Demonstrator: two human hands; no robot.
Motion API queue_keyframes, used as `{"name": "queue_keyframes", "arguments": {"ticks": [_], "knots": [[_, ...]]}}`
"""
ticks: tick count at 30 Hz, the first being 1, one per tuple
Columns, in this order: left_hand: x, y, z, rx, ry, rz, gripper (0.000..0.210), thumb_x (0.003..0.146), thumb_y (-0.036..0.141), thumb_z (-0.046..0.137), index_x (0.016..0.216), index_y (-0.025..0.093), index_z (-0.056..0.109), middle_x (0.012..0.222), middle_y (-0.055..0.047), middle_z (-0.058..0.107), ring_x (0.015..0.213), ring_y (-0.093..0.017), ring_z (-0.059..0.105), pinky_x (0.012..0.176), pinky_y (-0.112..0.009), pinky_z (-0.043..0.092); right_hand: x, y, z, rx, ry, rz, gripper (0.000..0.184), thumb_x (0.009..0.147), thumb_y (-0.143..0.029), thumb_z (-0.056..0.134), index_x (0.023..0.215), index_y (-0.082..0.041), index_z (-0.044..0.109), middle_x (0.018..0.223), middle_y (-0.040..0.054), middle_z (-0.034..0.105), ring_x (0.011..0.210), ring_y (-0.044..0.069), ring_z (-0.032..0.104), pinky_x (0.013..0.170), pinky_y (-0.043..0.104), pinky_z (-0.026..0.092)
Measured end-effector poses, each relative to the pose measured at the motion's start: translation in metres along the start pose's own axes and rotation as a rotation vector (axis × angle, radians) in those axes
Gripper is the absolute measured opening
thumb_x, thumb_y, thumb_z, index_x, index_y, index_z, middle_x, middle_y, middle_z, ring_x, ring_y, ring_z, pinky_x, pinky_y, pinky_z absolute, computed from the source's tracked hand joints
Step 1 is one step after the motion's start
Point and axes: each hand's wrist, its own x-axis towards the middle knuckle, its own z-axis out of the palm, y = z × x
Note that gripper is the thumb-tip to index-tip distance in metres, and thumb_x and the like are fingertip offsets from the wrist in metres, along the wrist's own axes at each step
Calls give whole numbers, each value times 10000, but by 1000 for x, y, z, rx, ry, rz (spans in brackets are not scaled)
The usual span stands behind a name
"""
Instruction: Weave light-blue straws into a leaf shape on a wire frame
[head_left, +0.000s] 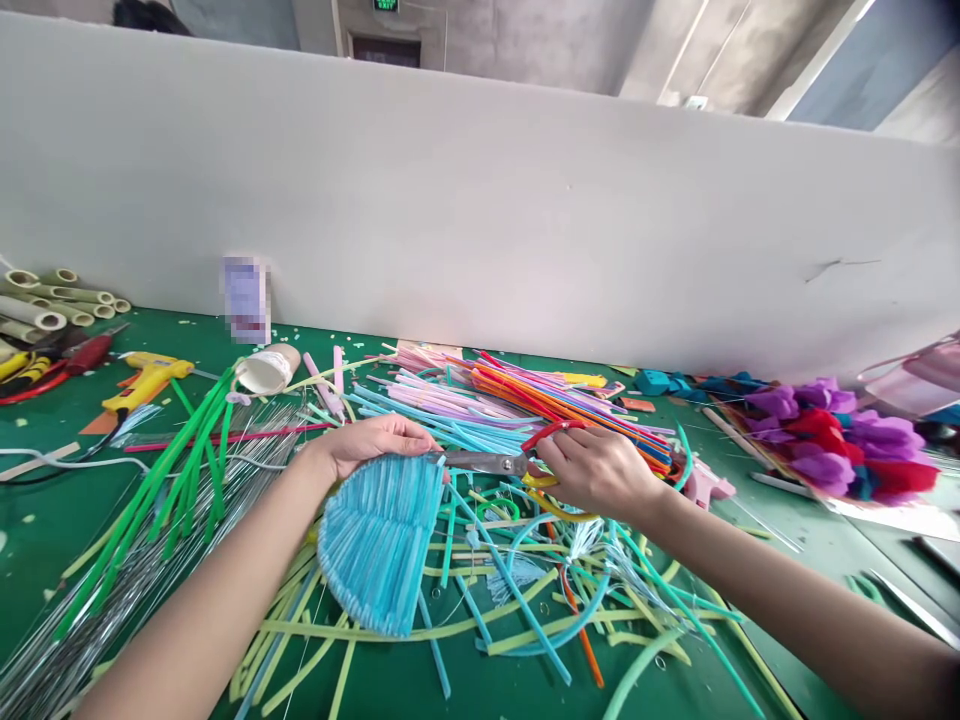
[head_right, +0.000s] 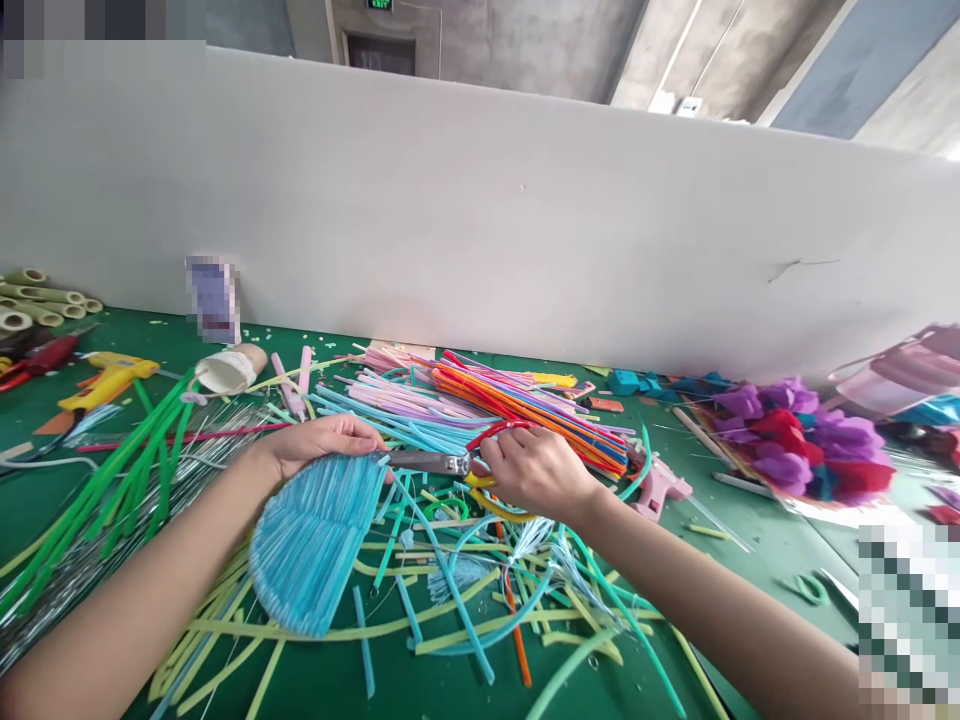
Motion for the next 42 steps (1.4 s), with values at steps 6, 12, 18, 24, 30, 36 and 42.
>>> {"name": "queue_keyframes", "arguments": {"ticks": [6, 12, 18, 24, 30, 36, 42], "knots": [[-1, -1, -1, 58, -30, -27, 241, 840, 316, 705, 979, 124, 748, 937, -141, 788, 729, -204, 743, 738, -306, 564, -2, -5, 2, 16, -43, -34, 404, 1000, -308, 404, 675, -160, 592, 504, 5, 535, 461, 138, 478, 509, 335, 231], [-3, 0, -1, 114, -22, -50, 258, 790, 336, 754, 961, 143, 764, 864, -96, 788, 689, -168, 720, 654, -236, 531, -7, -8, 1, 116, -92, -32, 350, 991, -215, 412, 684, -160, 571, 501, 0, 535, 450, 118, 453, 496, 316, 215], [-6, 1, -4, 213, 1, -71, 264, 792, 364, 745, 950, 156, 777, 868, -88, 781, 694, -165, 705, 664, -244, 525, -8, -8, -12, 171, -254, 103, 298, 974, -295, 444, 756, -158, 595, 556, 27, 613, 490, 140, 558, 482, 289, 233], [-1, 4, 1, 345, 19, -84, 269, 765, 373, 769, 937, 166, 786, 886, -64, 774, 765, -159, 689, 743, -239, 511, -8, -14, -22, 69, -810, 634, 446, 947, -530, 444, 878, -131, 631, 714, 134, 705, 674, 295, 706, 474, 274, 330], [-2, 11, 7, 441, 38, -61, 282, 673, 310, 844, 913, 182, 771, 792, -13, 748, 722, -127, 654, 706, -208, 479, -5, -17, -38, 256, -1063, 766, 405, 956, -460, 478, 898, -102, 659, 812, 189, 726, 802, 338, 727, 570, 326, 457], [-7, 23, 20, 501, 56, -29, 270, 675, 292, 844, 896, 176, 742, 729, -5, 743, 691, -120, 650, 677, -200, 458, 35, -24, -68, 653, -893, 765, 253, 935, -277, 508, 804, -182, 703, 789, 86, 728, 716, 221, 689, 608, 289, 432], [-9, 28, 33, 558, 28, 9, 266, 680, 312, 835, 884, 185, 721, 723, 0, 745, 684, -131, 654, 667, -212, 449, 58, -61, -38, 1800, -564, 1038, 391, 795, -543, 666, 830, -155, 695, 824, 59, 725, 726, 174, 657, 635, 271, 508]]}}
